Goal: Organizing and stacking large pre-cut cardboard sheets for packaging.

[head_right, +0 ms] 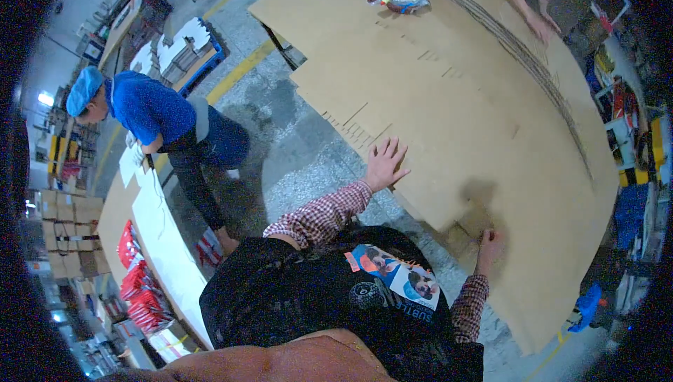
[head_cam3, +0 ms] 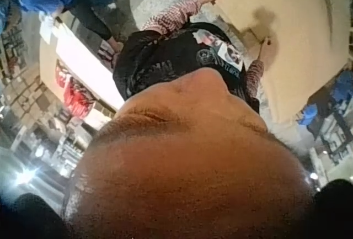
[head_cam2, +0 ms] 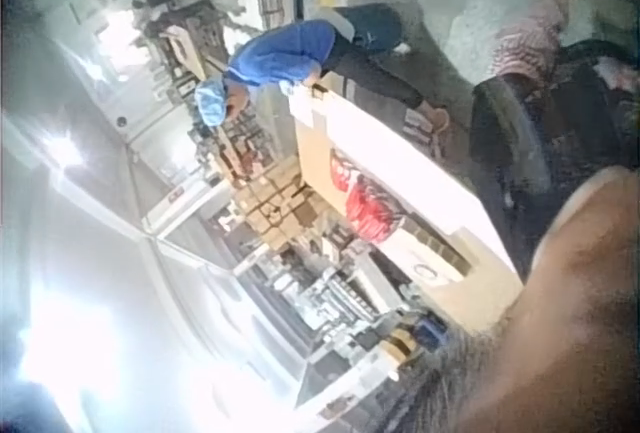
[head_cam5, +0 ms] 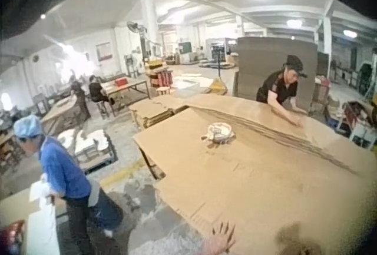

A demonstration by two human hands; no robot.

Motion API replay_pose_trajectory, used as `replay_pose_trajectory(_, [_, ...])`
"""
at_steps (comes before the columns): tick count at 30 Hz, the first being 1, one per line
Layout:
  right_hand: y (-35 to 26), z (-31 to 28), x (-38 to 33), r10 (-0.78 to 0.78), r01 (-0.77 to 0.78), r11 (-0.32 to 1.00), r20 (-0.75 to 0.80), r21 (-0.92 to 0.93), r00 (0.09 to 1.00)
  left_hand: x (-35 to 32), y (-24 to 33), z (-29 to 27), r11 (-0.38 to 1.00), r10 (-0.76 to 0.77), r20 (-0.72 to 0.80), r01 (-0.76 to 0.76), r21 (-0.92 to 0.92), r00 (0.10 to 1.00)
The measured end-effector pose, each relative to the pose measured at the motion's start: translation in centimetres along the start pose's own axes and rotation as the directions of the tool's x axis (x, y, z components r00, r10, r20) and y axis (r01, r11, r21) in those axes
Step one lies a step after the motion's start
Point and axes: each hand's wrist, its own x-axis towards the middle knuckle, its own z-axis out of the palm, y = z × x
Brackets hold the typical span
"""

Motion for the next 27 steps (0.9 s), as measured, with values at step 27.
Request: replay_pose_trajectory(27, [-37.8,29.8,1.7,-0.711,0.679,0.703,0.186,0.212,0.678,1.4,-25.3,-13.5,0.832,-0.05,-0.027,0.027,-0.553,0.998])
